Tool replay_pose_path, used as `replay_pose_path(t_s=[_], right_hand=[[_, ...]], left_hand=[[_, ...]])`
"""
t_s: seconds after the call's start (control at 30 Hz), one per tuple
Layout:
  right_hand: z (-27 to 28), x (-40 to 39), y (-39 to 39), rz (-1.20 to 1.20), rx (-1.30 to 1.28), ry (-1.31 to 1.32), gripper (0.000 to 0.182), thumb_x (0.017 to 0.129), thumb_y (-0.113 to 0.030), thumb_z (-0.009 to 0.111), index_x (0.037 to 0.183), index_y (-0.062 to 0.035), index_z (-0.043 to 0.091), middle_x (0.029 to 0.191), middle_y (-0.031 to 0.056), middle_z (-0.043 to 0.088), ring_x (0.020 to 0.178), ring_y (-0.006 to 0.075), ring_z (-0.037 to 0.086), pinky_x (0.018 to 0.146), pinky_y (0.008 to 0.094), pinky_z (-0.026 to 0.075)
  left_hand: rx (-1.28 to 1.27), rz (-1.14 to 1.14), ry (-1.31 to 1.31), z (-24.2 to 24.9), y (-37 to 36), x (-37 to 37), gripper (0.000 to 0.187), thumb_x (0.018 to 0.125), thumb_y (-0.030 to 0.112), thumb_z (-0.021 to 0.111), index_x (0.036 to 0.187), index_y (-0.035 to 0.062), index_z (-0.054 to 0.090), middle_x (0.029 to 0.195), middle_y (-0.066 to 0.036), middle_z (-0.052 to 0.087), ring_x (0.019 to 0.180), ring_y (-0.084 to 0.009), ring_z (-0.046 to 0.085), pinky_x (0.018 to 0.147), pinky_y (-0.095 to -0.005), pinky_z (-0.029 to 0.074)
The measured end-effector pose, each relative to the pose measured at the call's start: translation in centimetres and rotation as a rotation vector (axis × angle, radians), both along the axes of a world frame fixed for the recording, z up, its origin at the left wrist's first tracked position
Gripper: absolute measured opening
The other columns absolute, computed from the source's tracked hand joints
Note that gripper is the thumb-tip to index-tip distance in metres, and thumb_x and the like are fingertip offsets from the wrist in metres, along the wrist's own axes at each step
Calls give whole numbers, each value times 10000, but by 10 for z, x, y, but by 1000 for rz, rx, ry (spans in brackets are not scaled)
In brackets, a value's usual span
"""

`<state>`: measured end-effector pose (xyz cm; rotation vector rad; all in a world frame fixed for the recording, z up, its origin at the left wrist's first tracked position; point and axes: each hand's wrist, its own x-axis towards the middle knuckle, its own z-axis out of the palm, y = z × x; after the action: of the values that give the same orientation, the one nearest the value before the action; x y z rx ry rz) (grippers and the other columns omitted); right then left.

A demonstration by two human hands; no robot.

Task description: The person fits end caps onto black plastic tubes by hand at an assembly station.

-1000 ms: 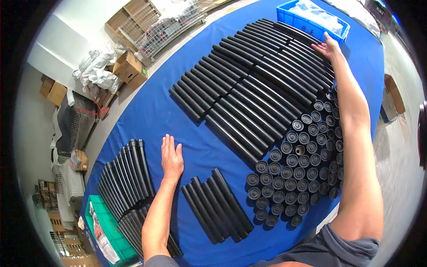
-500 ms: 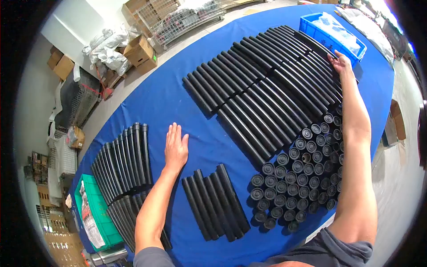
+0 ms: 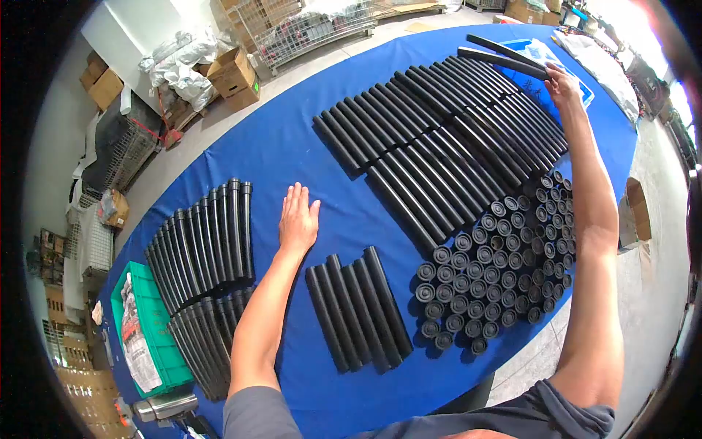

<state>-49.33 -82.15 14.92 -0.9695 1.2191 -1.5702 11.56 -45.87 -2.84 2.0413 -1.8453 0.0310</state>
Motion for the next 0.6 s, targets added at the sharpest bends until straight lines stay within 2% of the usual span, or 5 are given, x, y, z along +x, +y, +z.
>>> replay_pose_path(t_s=[0.2,0.33,0.37,0.43,0.6], right_hand=[[95,49,140,541,-143,248,402,922,-53,671,1322,-26,666,1089,38,679,883,90,607,687,214,508],[132,101,252,785,-181,302,411,885,-67,680,1288,7,669,1021,18,674,836,64,604,714,200,504],[140,110,276,821,-168,362,397,881,-71,676,1271,-1,677,1016,12,677,806,50,593,673,185,480],[146,124,334,921,-94,467,370,872,-81,668,1236,-16,694,1006,-1,682,747,21,571,590,155,430],[122,171,430,1106,45,515,356,796,-2,659,1136,-39,758,857,-10,669,699,59,562,568,190,413]], left_hand=[[3,-3,38,-10,-7,10,590,1046,392,523,1444,-44,524,1594,-242,395,1500,-376,351,1250,-468,265],[500,-141,78,50,-28,43,521,1002,366,616,1397,26,609,1442,-220,578,1317,-342,572,1134,-445,429],[716,-138,178,81,-40,41,495,994,354,643,1384,49,632,1379,-194,644,1239,-316,638,1075,-434,487],[367,-344,749,103,-15,7,503,997,391,677,1380,67,638,1312,-96,687,1235,-162,600,1061,-354,456],[482,-656,1639,191,170,-163,677,991,491,642,1523,119,451,1407,-150,620,1327,-271,585,1063,-478,509]])
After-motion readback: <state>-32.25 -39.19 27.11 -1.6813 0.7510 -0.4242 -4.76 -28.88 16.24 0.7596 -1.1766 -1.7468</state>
